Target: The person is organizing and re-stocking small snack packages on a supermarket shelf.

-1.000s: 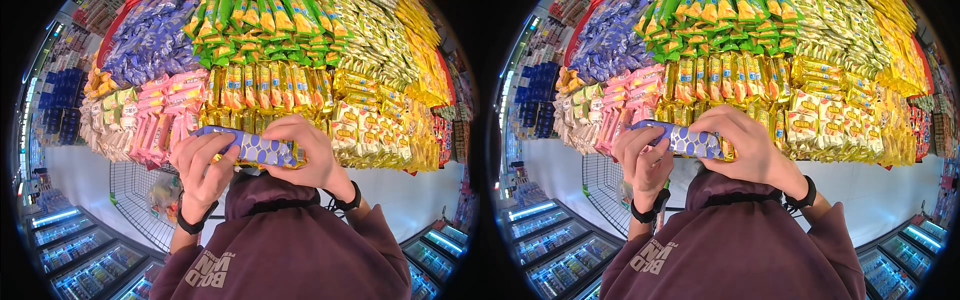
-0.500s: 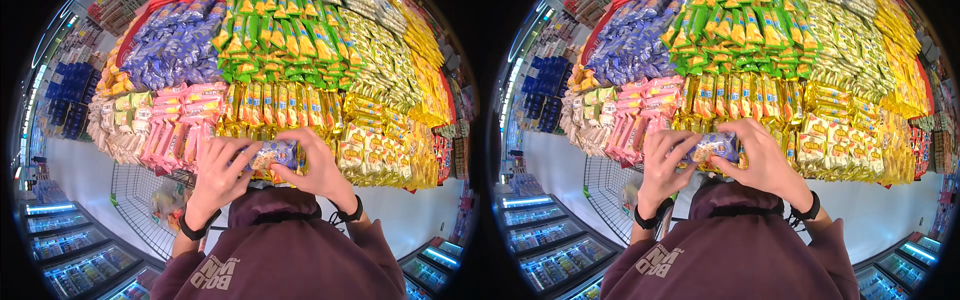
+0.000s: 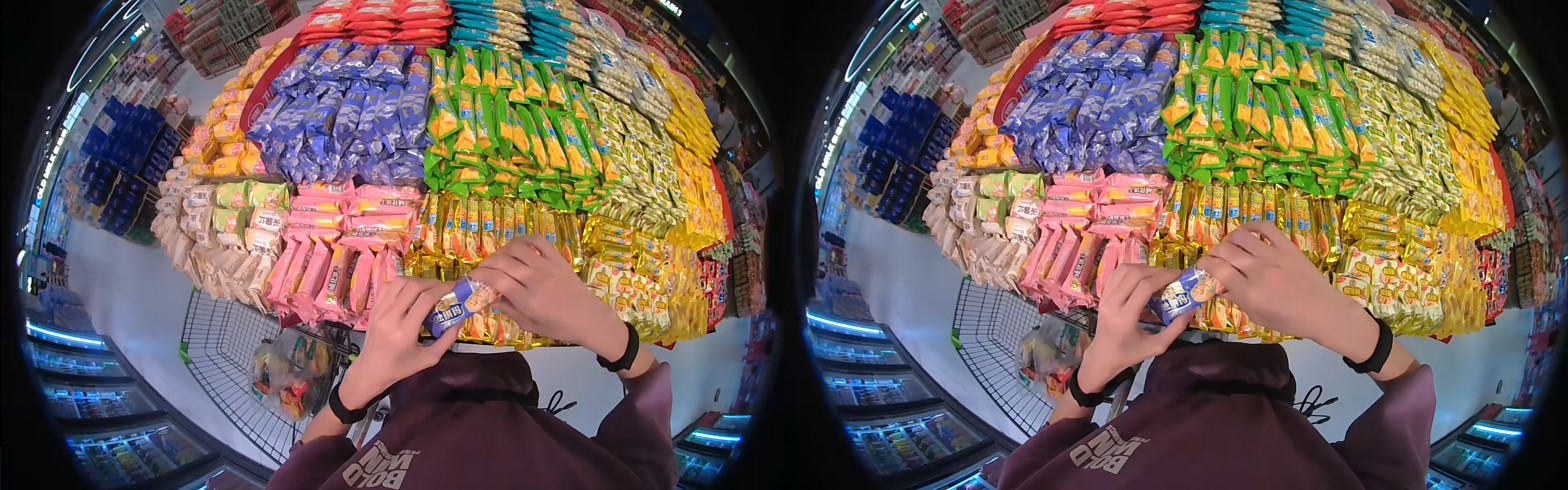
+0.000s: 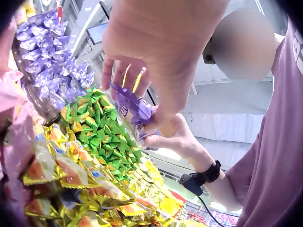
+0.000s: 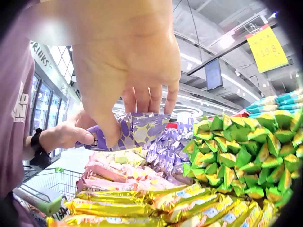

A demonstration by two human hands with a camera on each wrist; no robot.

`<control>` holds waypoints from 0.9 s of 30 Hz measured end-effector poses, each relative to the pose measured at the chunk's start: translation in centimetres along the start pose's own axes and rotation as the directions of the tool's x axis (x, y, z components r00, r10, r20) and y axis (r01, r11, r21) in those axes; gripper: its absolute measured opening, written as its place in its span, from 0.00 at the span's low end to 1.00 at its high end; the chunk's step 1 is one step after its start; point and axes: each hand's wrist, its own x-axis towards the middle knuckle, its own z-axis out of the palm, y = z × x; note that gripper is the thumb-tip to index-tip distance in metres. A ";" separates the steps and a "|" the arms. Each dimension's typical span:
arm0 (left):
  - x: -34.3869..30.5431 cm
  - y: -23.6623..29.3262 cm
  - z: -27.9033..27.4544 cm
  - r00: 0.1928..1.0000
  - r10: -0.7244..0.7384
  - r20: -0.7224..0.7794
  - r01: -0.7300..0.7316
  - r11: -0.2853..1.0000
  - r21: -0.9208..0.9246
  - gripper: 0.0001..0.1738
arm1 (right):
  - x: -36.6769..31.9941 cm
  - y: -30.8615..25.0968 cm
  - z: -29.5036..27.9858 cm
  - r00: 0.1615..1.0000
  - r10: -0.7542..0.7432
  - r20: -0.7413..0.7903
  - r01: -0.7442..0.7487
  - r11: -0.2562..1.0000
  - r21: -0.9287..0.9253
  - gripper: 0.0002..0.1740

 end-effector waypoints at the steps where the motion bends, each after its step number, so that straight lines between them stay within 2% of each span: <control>1: 0.0 -0.4 -0.6 0.999 -0.008 -0.047 0.007 1.000 -0.027 0.26 | 1.1 0.1 -0.6 0.999 -0.043 0.005 0.043 0.998 -0.039 0.23; 4: 0.2 -1.2 -2.4 0.977 -0.023 -0.211 0.009 0.998 -0.065 0.27 | 4.7 -0.4 -2.8 0.994 -0.099 0.057 0.100 0.995 -0.015 0.24; 8: 0.5 -2.4 -4.2 0.942 -0.037 -0.334 0.016 0.998 -0.065 0.28 | 7.9 0.7 -2.7 0.991 -0.103 -0.080 0.112 0.986 0.126 0.28; 14: 0.4 -3.4 -5.0 0.939 -0.048 -0.339 0.040 0.999 -0.031 0.28 | 9.9 1.5 -0.5 0.970 -0.225 -0.088 0.236 0.961 0.144 0.30; 19: 1.0 -4.2 -5.0 0.964 -0.035 -0.265 0.016 0.997 -0.075 0.27 | 9.7 2.2 -0.4 0.971 -0.238 -0.023 0.239 0.955 0.177 0.28; 22: 1.4 -4.5 -4.9 0.968 -0.017 -0.249 -0.002 0.997 -0.076 0.27 | 9.3 2.4 -0.5 0.981 -0.194 0.003 0.191 0.964 0.183 0.27; 25: 2.0 -4.2 -4.7 0.966 -0.003 -0.257 -0.021 0.996 -0.090 0.27 | 9.2 2.5 -1.2 0.978 -0.210 -0.015 0.210 0.971 0.114 0.28; 27: 2.8 -3.8 -4.9 0.970 0.047 -0.239 -0.071 0.993 -0.093 0.27 | 9.7 3.0 -2.7 0.971 -0.239 -0.018 0.239 0.970 0.030 0.26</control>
